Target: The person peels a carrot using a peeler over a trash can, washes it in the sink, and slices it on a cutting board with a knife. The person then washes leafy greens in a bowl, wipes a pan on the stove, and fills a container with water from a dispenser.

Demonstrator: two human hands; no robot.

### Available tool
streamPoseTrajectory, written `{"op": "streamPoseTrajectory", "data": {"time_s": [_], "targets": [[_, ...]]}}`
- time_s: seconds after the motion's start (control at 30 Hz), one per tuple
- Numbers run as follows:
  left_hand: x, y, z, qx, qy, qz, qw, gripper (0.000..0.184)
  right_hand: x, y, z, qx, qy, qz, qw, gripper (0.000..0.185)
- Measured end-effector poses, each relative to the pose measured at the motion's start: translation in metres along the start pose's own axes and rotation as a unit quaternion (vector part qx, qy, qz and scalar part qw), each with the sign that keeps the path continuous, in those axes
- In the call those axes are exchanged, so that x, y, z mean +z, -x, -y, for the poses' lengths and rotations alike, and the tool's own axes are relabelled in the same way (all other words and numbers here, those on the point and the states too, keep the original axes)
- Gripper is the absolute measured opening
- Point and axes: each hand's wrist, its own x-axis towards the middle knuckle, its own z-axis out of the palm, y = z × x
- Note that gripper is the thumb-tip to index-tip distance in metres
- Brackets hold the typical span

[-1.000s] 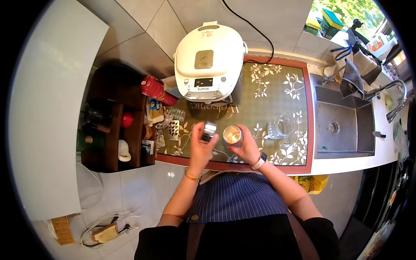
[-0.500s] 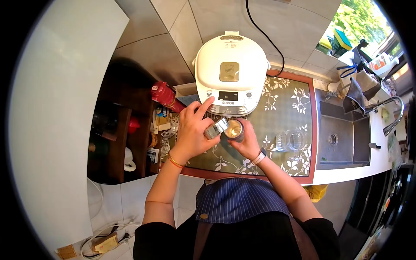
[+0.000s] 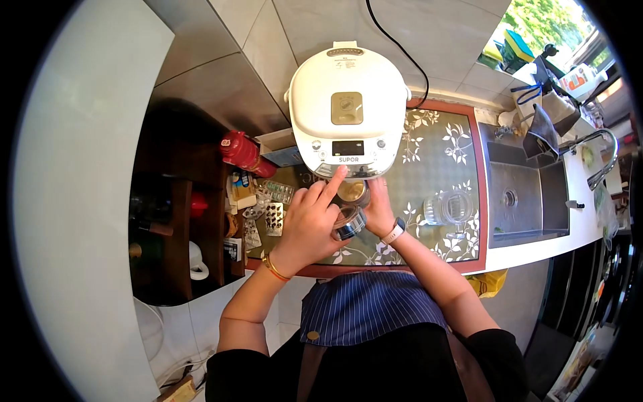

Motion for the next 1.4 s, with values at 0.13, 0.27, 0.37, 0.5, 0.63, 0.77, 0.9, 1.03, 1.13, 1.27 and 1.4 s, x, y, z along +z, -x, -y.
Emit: {"op": "streamPoseTrajectory", "data": {"time_s": [0.13,0.27,0.37,0.5,0.63,0.77,0.9,1.03,1.13,1.27,1.4], "targets": [[-0.005,-0.001,-0.006,-0.036,0.006,0.049,0.998,0.024,0.0,0.0,-0.001,0.019,0.012,-0.004,1.0,0.078],[-0.007,-0.004,-0.003,-0.008,-0.011,0.032,0.999,0.024,0.003,-0.003,-0.003,0.006,-0.003,-0.019,1.0,0.078],[-0.01,-0.004,-0.004,-0.011,0.003,0.048,0.999,0.025,0.004,-0.004,-0.001,0.031,-0.041,-0.02,0.999,0.077],[-0.01,-0.003,-0.007,-0.025,0.01,0.06,0.998,0.025,0.002,-0.004,-0.001,0.028,-0.048,-0.02,0.998,0.077],[-0.01,-0.003,-0.006,-0.025,0.017,0.063,0.998,0.025,0.003,-0.003,-0.003,0.045,-0.045,-0.014,0.998,0.075],[-0.01,-0.003,-0.006,-0.024,0.015,0.062,0.998,0.025,0.003,-0.003,-0.002,0.057,-0.051,-0.01,0.997,0.074],[-0.01,-0.003,-0.005,-0.016,0.015,0.062,0.998,0.025,0.004,-0.004,-0.002,0.058,-0.048,-0.009,0.997,0.075],[-0.008,-0.002,-0.004,-0.012,0.007,0.057,0.998,0.026,0.004,-0.004,-0.001,0.057,-0.052,-0.013,0.997,0.075],[-0.007,-0.001,-0.003,-0.011,0.01,0.054,0.998,0.026,0.004,-0.005,-0.001,0.054,-0.058,-0.015,0.997,0.076],[-0.008,-0.001,-0.005,-0.028,0.014,0.069,0.997,0.023,0.004,-0.004,-0.001,0.053,-0.058,-0.015,0.997,0.076],[-0.006,0.0,-0.004,-0.023,0.013,0.058,0.998,0.025,0.005,-0.004,0.0,0.055,-0.072,-0.019,0.996,0.076]]}}
